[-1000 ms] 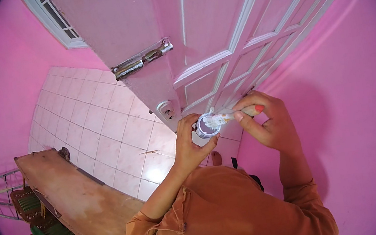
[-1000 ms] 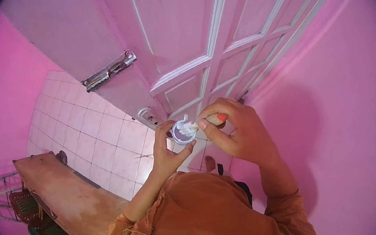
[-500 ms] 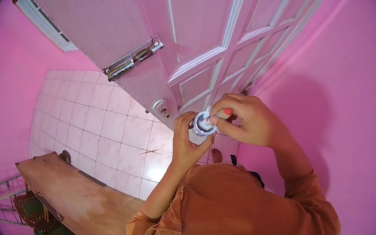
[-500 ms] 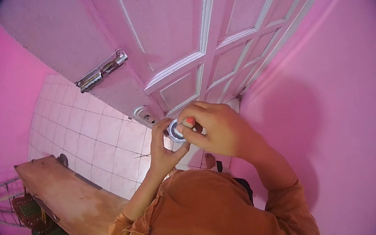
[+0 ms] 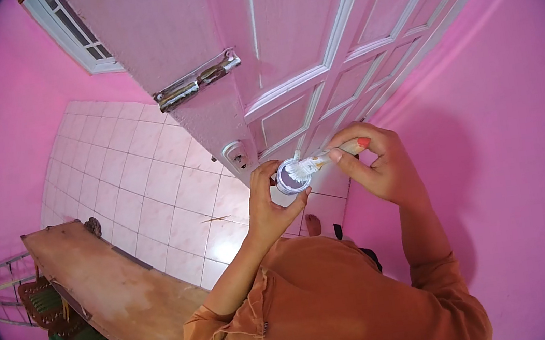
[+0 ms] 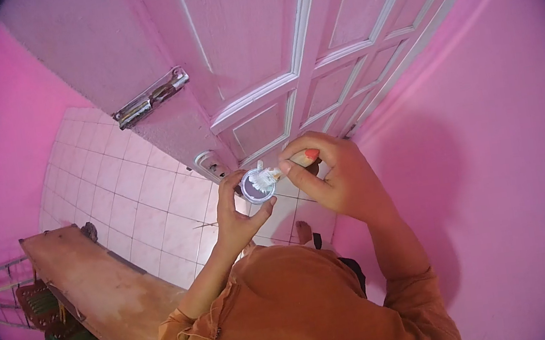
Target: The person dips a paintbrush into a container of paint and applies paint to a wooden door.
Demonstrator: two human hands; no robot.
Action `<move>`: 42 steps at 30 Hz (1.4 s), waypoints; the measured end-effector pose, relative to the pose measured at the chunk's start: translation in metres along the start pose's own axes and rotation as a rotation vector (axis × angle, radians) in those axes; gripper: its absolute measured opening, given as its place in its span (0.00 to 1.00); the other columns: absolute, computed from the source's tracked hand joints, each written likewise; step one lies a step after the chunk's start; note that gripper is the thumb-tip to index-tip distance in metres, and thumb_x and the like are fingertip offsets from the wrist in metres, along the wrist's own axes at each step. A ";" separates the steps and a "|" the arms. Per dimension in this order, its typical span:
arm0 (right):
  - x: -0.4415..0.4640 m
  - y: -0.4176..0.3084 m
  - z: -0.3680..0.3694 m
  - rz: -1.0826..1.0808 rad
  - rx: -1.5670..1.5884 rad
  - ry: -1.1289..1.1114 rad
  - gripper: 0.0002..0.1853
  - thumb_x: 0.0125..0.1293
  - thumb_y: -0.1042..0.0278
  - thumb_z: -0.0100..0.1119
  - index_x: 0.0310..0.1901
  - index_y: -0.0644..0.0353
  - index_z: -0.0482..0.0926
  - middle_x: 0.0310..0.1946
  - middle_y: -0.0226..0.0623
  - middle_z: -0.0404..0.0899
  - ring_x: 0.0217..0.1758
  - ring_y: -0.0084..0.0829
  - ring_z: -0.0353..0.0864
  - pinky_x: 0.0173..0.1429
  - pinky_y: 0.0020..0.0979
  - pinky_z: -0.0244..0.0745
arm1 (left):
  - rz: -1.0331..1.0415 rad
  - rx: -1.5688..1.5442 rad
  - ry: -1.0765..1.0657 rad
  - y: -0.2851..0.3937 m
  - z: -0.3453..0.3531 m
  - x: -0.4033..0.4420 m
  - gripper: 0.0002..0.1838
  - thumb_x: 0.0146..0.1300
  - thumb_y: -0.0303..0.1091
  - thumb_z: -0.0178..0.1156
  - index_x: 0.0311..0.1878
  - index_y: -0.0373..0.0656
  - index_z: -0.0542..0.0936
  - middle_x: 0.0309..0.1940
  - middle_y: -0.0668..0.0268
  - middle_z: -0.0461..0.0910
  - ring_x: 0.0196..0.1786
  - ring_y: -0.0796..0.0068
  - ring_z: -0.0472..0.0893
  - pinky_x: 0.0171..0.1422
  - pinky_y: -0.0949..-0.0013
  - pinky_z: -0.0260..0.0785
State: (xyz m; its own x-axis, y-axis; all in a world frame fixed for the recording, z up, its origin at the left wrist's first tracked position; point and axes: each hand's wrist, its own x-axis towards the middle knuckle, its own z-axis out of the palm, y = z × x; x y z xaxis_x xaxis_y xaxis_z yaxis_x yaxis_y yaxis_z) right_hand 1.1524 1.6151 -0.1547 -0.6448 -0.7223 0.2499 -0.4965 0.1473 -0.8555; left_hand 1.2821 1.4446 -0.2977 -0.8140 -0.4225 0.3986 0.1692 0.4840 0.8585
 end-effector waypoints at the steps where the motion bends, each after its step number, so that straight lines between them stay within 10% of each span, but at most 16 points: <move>1: -0.002 0.001 0.000 0.011 0.022 0.026 0.07 0.71 0.70 0.70 0.45 0.63 0.85 0.36 0.36 0.84 0.37 0.29 0.81 0.45 0.30 0.76 | 0.003 -0.013 0.005 -0.001 0.001 -0.001 0.39 0.51 0.30 0.82 0.66 0.38 0.73 0.61 0.54 0.76 0.60 0.60 0.79 0.62 0.61 0.73; 17: -0.030 -0.015 0.032 0.021 -0.060 -0.108 0.09 0.67 0.71 0.70 0.48 0.58 0.87 0.36 0.38 0.82 0.39 0.36 0.82 0.46 0.34 0.77 | 0.042 -0.046 -0.070 -0.009 -0.017 -0.017 0.38 0.51 0.29 0.81 0.65 0.38 0.73 0.59 0.55 0.76 0.58 0.61 0.78 0.59 0.62 0.73; 42: -0.067 0.074 0.054 0.458 0.607 0.317 0.07 0.79 0.69 0.62 0.48 0.64 0.80 0.31 0.36 0.85 0.30 0.26 0.86 0.37 0.27 0.77 | -0.048 0.009 0.010 -0.034 0.006 -0.051 0.39 0.51 0.30 0.82 0.66 0.39 0.73 0.61 0.54 0.76 0.59 0.59 0.78 0.57 0.62 0.73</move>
State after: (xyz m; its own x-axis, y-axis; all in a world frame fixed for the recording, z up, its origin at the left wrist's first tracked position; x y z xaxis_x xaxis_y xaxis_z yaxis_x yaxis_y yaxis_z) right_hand 1.1900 1.6382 -0.2595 -0.8858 -0.4410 -0.1447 0.1973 -0.0757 -0.9774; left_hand 1.3144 1.4541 -0.3486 -0.8153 -0.4534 0.3603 0.1249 0.4698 0.8739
